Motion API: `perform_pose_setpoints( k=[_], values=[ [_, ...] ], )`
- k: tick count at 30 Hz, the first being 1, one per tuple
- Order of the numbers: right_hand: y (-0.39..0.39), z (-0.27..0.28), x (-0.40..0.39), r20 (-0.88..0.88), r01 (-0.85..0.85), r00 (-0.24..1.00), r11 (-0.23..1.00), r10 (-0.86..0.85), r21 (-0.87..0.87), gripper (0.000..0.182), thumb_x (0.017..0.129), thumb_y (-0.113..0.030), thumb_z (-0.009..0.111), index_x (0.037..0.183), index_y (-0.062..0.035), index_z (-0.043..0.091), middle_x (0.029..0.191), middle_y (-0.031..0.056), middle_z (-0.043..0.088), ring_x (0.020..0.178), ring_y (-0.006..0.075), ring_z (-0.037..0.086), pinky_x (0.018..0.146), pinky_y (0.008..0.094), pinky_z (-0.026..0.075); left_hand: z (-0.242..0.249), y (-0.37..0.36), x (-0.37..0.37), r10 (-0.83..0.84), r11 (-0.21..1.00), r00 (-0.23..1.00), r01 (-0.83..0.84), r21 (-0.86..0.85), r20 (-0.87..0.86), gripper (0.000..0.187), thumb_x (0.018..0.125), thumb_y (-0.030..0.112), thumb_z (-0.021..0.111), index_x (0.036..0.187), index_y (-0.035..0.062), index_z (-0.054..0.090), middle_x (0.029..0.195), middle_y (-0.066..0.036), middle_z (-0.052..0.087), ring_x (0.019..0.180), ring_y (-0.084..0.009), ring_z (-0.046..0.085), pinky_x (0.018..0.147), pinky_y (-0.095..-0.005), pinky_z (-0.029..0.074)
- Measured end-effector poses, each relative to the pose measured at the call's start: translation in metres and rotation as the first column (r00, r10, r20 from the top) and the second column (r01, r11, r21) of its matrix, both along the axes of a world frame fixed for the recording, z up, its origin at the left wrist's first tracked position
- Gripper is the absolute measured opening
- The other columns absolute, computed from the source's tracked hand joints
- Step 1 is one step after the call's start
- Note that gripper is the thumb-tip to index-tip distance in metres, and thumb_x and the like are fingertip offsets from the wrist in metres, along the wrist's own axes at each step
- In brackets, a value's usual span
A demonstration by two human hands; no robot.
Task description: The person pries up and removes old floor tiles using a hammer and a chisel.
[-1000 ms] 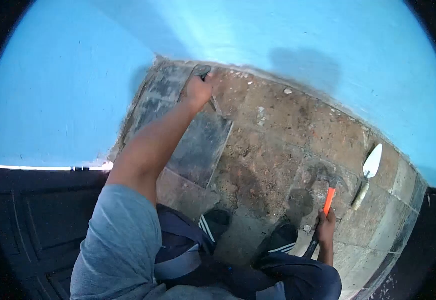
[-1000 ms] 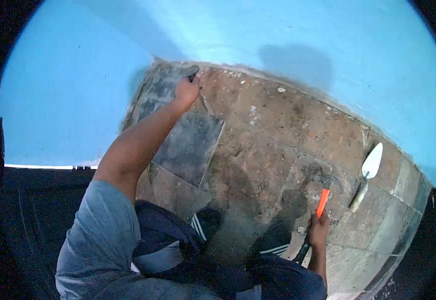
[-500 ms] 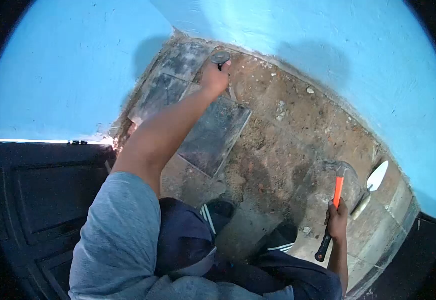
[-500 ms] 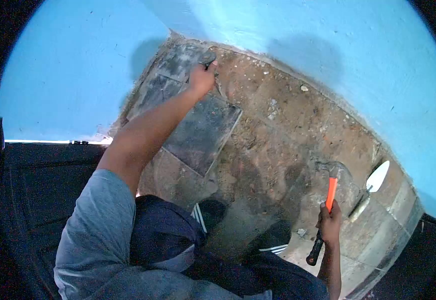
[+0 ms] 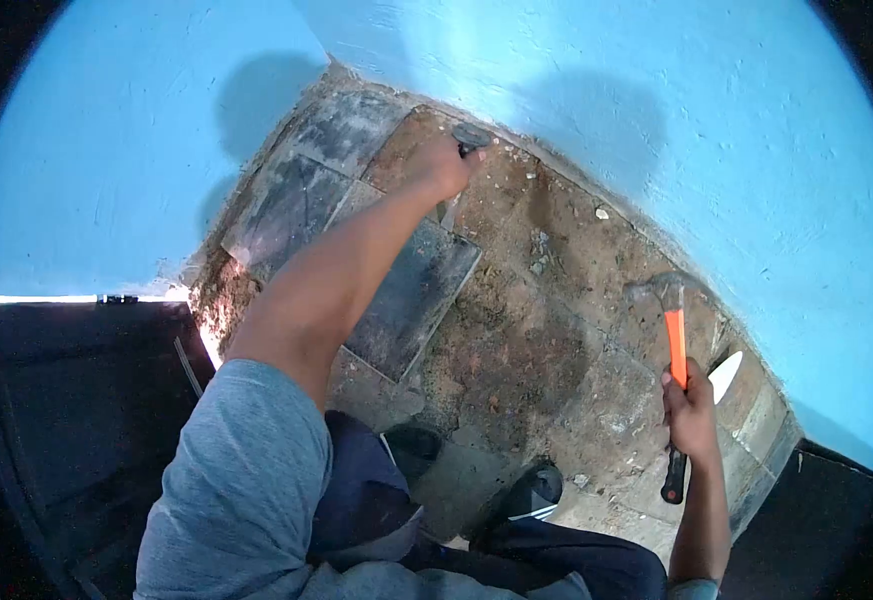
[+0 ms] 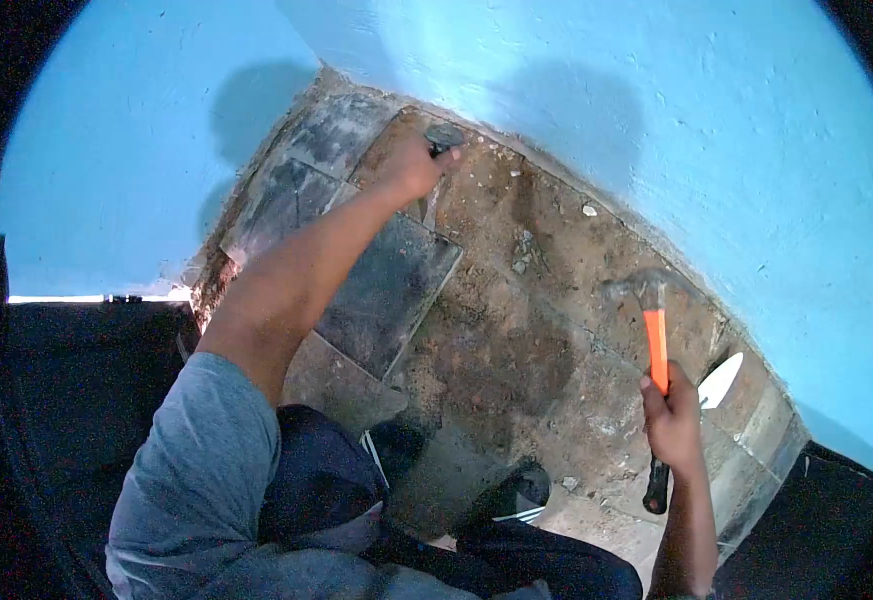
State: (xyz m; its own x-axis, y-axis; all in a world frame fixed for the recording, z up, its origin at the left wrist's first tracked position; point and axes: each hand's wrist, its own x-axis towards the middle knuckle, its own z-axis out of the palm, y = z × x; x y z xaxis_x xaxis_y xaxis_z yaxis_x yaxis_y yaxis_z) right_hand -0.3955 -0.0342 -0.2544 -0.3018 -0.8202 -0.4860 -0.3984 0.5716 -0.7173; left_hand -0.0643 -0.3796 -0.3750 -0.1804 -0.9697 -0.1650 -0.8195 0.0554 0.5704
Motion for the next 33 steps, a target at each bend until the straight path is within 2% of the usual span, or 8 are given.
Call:
perform_pose_setpoints(
  k=[7, 11, 16, 22, 25, 28, 30, 33],
  values=[
    [-0.100, 0.099, 0.045, -0.313, -0.263, 0.924, 0.960, 0.222, -0.095, 0.023, 0.098, -0.017, 0.061, 0.112, 0.0017, 0.058, 0.065, 0.0154, 0.054, 0.059, 0.0222, 0.056, 0.057, 0.0371, 0.043, -0.019, -0.016, -0.001, -0.026, 0.999, 0.999, 0.024, 0.049, 0.036, 0.052, 0.091, 0.048, 0.070, 0.098, -0.0038, 0.071, 0.091, -0.024, 0.070, 0.090, -0.0389, 0.069, 0.081, -0.0497, 0.054],
    [-0.138, 0.161, 0.083, -0.402, -0.387, 0.858, 0.917, 0.320, -0.096, 0.020, 0.095, -0.014, 0.063, 0.108, 0.0017, 0.059, 0.069, 0.0225, 0.056, 0.059, 0.0332, 0.056, 0.060, 0.0400, 0.044, 0.015, 0.006, 0.006, 0.073, 0.991, 0.987, -0.056, 0.125, -0.140, 0.055, 0.084, 0.021, 0.079, 0.134, 0.0088, 0.057, 0.129, -0.019, 0.060, 0.118, -0.0354, 0.060, 0.099, -0.0448, 0.051],
    [-0.180, 0.213, 0.116, -0.470, -0.459, 0.806, 0.882, 0.360, -0.112, 0.022, 0.096, -0.014, 0.064, 0.111, 0.0008, 0.059, 0.066, 0.0210, 0.056, 0.058, 0.0365, 0.057, 0.057, 0.0405, 0.044, -0.002, 0.006, 0.018, 0.051, 0.999, 0.942, -0.053, 0.003, -0.331, 0.051, 0.086, 0.022, 0.077, 0.131, 0.0078, 0.059, 0.124, -0.017, 0.064, 0.116, -0.0344, 0.062, 0.098, -0.0452, 0.051],
    [-0.237, 0.166, 0.136, -0.519, -0.513, 0.785, 0.825, 0.339, -0.237, 0.036, 0.096, -0.015, 0.060, 0.130, -0.0050, 0.051, 0.072, 0.0249, 0.061, 0.068, 0.0459, 0.062, 0.061, 0.0486, 0.046, -0.017, -0.017, 0.010, -0.016, 0.956, 0.994, 0.048, 0.288, -0.111, 0.034, 0.085, 0.025, 0.076, 0.114, 0.0072, 0.070, 0.120, -0.022, 0.066, 0.105, -0.0402, 0.066, 0.087, -0.0504, 0.053],
    [-0.262, 0.110, 0.133, -0.494, -0.565, 0.759, 0.805, 0.424, -0.178, 0.046, 0.095, -0.015, 0.060, 0.139, -0.0080, 0.047, 0.080, 0.0286, 0.064, 0.078, 0.0487, 0.064, 0.070, 0.0551, 0.048, -0.033, -0.012, 0.012, -0.160, 0.987, 0.985, 0.160, 0.008, -0.057, 0.035, 0.087, 0.026, 0.074, 0.115, 0.0061, 0.069, 0.114, -0.021, 0.068, 0.103, -0.0401, 0.067, 0.086, -0.0503, 0.054],
    [-0.271, 0.067, 0.122, -0.472, -0.614, 0.733, 0.775, 0.489, -0.150, 0.058, 0.095, -0.016, 0.061, 0.149, -0.0122, 0.042, 0.082, 0.0290, 0.065, 0.082, 0.0489, 0.064, 0.074, 0.0560, 0.048, -0.017, -0.007, 0.002, -0.073, 0.988, 0.985, 0.093, 0.126, -0.155, 0.035, 0.087, 0.024, 0.073, 0.116, 0.0051, 0.067, 0.105, -0.023, 0.070, 0.098, -0.0411, 0.068, 0.085, -0.0505, 0.054],
    [-0.278, 0.075, 0.116, -0.470, -0.623, 0.719, 0.775, 0.513, -0.107, 0.060, 0.095, -0.014, 0.061, 0.151, -0.0135, 0.041, 0.082, 0.0287, 0.065, 0.081, 0.0484, 0.064, 0.074, 0.0541, 0.049, -0.028, -0.005, -0.001, -0.042, 0.998, 0.957, 0.025, -0.060, -0.287, 0.033, 0.086, 0.029, 0.075, 0.106, 0.0039, 0.071, 0.097, -0.021, 0.071, 0.095, -0.0396, 0.069, 0.083, -0.0495, 0.054],
    [-0.282, 0.094, 0.105, -0.498, -0.570, 0.788, 0.735, 0.362, -0.367, 0.060, 0.097, -0.012, 0.060, 0.153, -0.0144, 0.040, 0.079, 0.0269, 0.064, 0.077, 0.0459, 0.065, 0.070, 0.0495, 0.051, -0.034, -0.001, -0.003, 0.031, 0.995, 0.953, -0.057, -0.079, -0.300, 0.032, 0.084, 0.030, 0.077, 0.102, 0.0036, 0.072, 0.093, -0.020, 0.072, 0.094, -0.0396, 0.069, 0.082, -0.0495, 0.053]
  ],
)
